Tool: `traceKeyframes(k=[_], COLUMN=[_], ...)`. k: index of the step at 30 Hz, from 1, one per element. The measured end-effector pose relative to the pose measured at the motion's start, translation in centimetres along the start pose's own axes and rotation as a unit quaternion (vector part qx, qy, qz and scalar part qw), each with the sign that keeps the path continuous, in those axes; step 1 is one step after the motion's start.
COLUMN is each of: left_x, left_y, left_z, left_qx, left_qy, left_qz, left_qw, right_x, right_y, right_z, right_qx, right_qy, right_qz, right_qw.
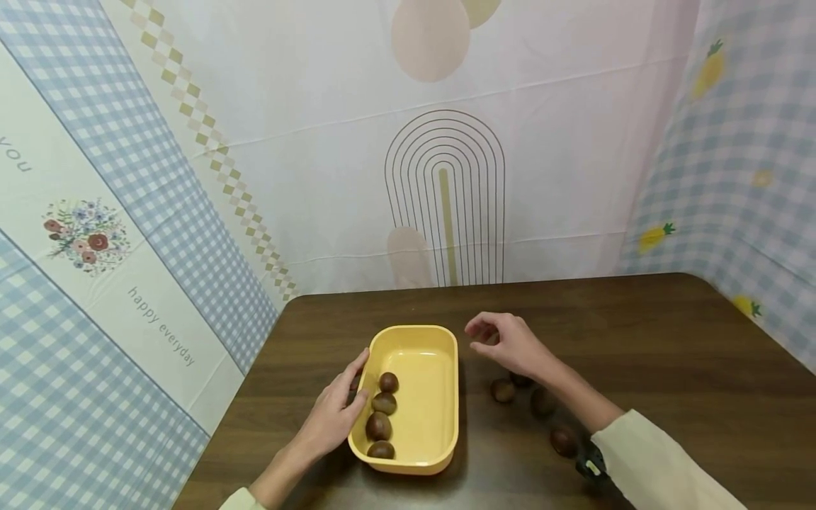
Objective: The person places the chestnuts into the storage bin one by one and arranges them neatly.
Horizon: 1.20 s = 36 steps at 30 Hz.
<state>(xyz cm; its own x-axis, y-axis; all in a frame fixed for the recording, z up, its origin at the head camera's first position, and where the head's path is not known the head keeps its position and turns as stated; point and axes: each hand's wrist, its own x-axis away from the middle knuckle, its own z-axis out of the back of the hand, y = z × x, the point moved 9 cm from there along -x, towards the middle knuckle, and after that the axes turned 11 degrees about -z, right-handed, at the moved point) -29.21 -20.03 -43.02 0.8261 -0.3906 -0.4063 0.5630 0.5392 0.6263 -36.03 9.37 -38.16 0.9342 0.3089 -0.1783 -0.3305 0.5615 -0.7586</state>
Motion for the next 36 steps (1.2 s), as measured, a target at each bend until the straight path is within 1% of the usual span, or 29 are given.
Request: traceKeyframes(k=[8, 16, 21, 27, 32, 36], left_x=[0.0, 0.1, 0.3, 0.2, 0.2, 0.2], left_y=[0.0, 0.0, -0.2, -0.2, -0.3, -0.3], left_z=[0.0, -0.1, -0.1, -0.1, -0.1, -0.1], left_qx=[0.004, 0.003, 0.006, 0.0, 0.0, -0.002], left_qy=[-0.003, -0.008, -0.01, -0.008, -0.008, -0.008], left_qz=[0.0, 0.004, 0.01, 0.008, 0.008, 0.008], left_qw=[1.0, 1.0, 0.9999, 0.9999, 0.9999, 0.9999], right_x=[1.8, 3.7, 4.7, 5.4, 5.7, 6.0], right_y=[2.2, 3.6, 3.9, 4.0, 4.0, 3.8], right_z=[-0.1, -0.6, -1.0, -1.2, -1.3, -1.7], right_qx=[0.003, 0.005, 0.017, 0.033, 0.034, 0.027], right_qy=[-0.027, -0.051, -0.064, -0.06, -0.058, -0.074], right_qz=[-0.016, -0.014, -0.012, -0.011, -0.007, -0.001], right_qw=[0.9995, 0.9986, 0.9978, 0.9976, 0.9977, 0.9969])
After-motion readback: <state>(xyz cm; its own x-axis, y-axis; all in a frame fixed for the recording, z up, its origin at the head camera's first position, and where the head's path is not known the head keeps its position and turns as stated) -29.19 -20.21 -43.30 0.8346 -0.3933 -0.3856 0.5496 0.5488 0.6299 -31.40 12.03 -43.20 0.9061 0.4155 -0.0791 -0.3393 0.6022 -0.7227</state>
